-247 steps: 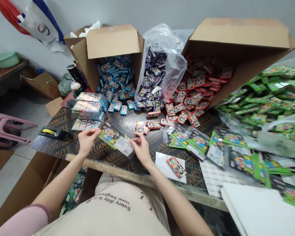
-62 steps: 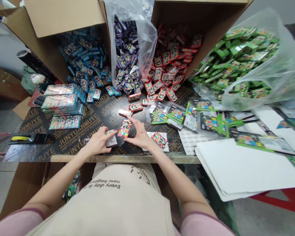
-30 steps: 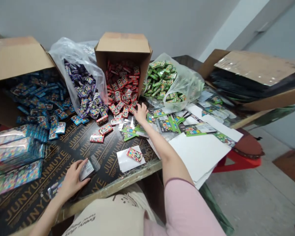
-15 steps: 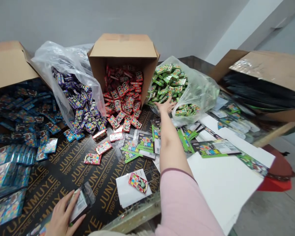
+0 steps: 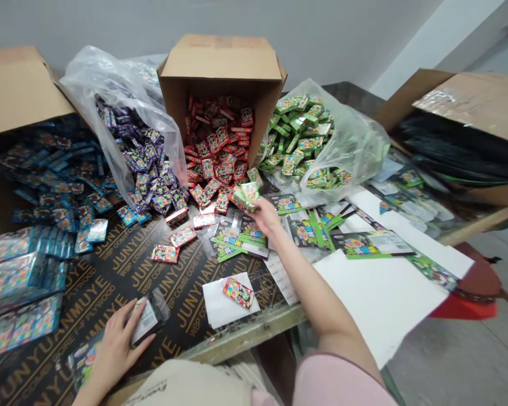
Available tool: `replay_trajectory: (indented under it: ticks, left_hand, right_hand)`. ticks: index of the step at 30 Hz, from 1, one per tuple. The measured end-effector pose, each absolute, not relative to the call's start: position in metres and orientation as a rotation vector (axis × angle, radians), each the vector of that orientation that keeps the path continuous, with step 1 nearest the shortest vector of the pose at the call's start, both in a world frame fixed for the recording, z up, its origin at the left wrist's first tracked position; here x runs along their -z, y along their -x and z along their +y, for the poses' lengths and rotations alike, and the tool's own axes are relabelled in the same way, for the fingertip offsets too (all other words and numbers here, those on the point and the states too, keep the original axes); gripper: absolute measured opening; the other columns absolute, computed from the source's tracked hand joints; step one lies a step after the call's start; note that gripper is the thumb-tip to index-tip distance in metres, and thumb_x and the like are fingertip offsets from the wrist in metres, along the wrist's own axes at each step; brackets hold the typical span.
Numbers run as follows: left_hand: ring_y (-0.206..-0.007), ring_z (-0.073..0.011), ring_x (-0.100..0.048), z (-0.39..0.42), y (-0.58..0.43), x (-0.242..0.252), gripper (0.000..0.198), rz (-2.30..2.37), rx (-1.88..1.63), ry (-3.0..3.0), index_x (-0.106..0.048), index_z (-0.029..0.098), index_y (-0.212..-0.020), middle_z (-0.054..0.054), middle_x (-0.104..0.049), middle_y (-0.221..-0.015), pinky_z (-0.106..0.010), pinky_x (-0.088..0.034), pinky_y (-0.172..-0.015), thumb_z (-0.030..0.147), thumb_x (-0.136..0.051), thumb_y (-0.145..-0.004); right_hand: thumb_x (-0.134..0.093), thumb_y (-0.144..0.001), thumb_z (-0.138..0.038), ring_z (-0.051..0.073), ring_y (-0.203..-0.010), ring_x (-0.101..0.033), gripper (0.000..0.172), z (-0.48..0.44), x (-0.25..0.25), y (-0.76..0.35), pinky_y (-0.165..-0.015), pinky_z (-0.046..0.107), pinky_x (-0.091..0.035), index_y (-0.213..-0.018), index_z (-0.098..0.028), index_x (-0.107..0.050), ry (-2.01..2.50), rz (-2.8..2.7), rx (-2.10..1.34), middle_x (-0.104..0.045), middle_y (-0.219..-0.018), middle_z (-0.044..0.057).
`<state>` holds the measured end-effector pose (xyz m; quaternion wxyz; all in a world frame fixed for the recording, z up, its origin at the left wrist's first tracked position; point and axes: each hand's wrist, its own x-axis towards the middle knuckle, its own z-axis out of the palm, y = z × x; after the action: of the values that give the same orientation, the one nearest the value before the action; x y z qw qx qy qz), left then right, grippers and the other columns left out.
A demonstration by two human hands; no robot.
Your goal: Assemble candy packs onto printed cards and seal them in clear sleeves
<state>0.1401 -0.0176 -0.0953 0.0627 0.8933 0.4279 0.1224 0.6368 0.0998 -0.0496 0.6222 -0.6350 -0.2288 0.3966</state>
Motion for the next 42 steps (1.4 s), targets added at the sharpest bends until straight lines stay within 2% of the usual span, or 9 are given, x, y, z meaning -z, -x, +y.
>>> replay_trajectory:
  ticks: [5, 10, 13, 19, 23, 27, 30, 34, 42]
  left_hand:
    - [-0.118, -0.031, -0.051, -0.016, -0.142, 0.087, 0.062, 1.306, -0.386, -2.55, -0.048, 0.022, -0.136, -0.016, -0.053, -0.131, -0.049, -0.041, -0.099, 0.045, -0.062, -0.08]
    - [-0.123, -0.0306, -0.049, -0.014, -0.171, 0.04, 0.048, 1.422, -0.775, -1.823, -0.064, 0.023, -0.116, -0.012, -0.056, -0.13, -0.051, -0.035, -0.105, 0.049, -0.066, -0.075]
    - [-0.104, -0.0262, -0.062, -0.01, -0.192, 0.011, 0.045, 1.123, -0.802, -1.062, -0.068, 0.018, -0.109, -0.013, -0.065, -0.116, -0.041, -0.051, -0.086, 0.051, -0.06, -0.079]
    - [-0.06, -0.0123, -0.064, -0.015, -0.203, -0.004, 0.048, 1.063, -0.849, -0.599, -0.07, 0.011, -0.091, -0.003, -0.069, -0.069, -0.025, -0.052, -0.06, 0.021, -0.087, -0.048]
    - [-0.058, -0.0111, -0.063, -0.028, -0.207, 0.003, 0.052, 1.109, -1.028, -0.6, -0.067, 0.012, -0.092, 0.001, -0.067, -0.066, -0.024, -0.052, -0.059, 0.025, -0.088, -0.046]
    - [-0.064, -0.0146, -0.065, -0.034, -0.204, 0.01, 0.058, 1.116, -0.993, -0.762, -0.064, 0.014, -0.102, -0.001, -0.068, -0.072, -0.029, -0.054, -0.066, 0.035, -0.085, -0.053]
    - [-0.091, -0.0233, -0.067, -0.028, -0.182, 0.019, 0.065, 1.182, -0.906, -1.21, -0.058, 0.016, -0.12, -0.009, -0.07, -0.097, -0.04, -0.051, -0.085, 0.045, -0.077, -0.065]
    - [-0.125, -0.0364, -0.046, -0.016, -0.144, 0.037, 0.103, 1.399, -0.499, -2.08, -0.043, 0.018, -0.139, -0.017, -0.056, -0.128, -0.054, -0.029, -0.107, 0.04, -0.086, -0.048]
    - [-0.12, -0.0311, -0.049, -0.022, -0.134, 0.05, 0.119, 1.266, -0.373, -2.267, -0.009, 0.021, -0.151, -0.013, -0.052, -0.13, -0.054, -0.023, -0.11, 0.032, -0.079, -0.056]
  right_hand:
    - [-0.07, -0.07, -0.037, 0.024, -0.117, -0.054, 0.026, 0.065, 0.047, -0.555, -0.107, 0.045, -0.035, -0.092, -0.025, -0.072, 1.39, -0.933, -0.955, -0.067, -0.114, 0.005]
    - [-0.065, -0.081, -0.028, 0.026, -0.132, -0.041, 0.028, 0.031, 0.025, -0.473, -0.113, 0.05, -0.024, -0.107, -0.036, -0.071, 1.091, -1.656, -0.899, -0.053, -0.137, 0.002]
    - [-0.062, -0.084, -0.025, 0.027, -0.139, -0.031, 0.025, 0.011, 0.017, -0.435, -0.115, 0.051, -0.02, -0.103, -0.038, -0.072, 0.885, -1.885, -0.932, -0.042, -0.147, -0.003]
    - [-0.056, -0.086, -0.029, 0.026, -0.142, -0.025, 0.051, -0.017, 0.014, -0.411, -0.115, 0.051, -0.021, -0.136, -0.034, -0.047, 0.867, -1.89, -0.953, -0.028, -0.154, 0.003]
    - [-0.072, -0.071, -0.037, 0.031, -0.141, -0.026, 0.09, -0.033, 0.014, -0.398, -0.113, 0.053, -0.023, -0.147, -0.028, -0.024, 1.041, -1.919, -0.711, -0.028, -0.153, 0.011]
    - [-0.071, -0.068, -0.034, 0.031, -0.127, -0.044, 0.081, -0.04, 0.017, -0.38, -0.106, 0.049, -0.032, -0.14, -0.028, -0.035, 1.125, -1.941, -0.483, -0.05, -0.135, 0.01]
    - [-0.071, -0.066, -0.033, 0.03, -0.116, -0.052, 0.074, -0.037, 0.024, -0.381, -0.1, 0.046, -0.035, -0.133, -0.025, -0.042, 1.183, -1.89, -0.386, -0.057, -0.124, 0.009]
    - [-0.075, -0.065, -0.046, 0.031, -0.109, -0.056, 0.076, -0.03, 0.044, -0.393, -0.098, 0.047, -0.032, -0.13, -0.022, -0.046, 1.291, -1.96, -0.308, -0.061, -0.119, 0.011]
    - [-0.075, -0.069, -0.048, 0.031, -0.124, -0.05, 0.086, -0.03, 0.057, -0.39, -0.105, 0.051, -0.029, -0.142, -0.025, -0.036, 1.137, -2.195, -0.703, -0.053, -0.137, 0.012]
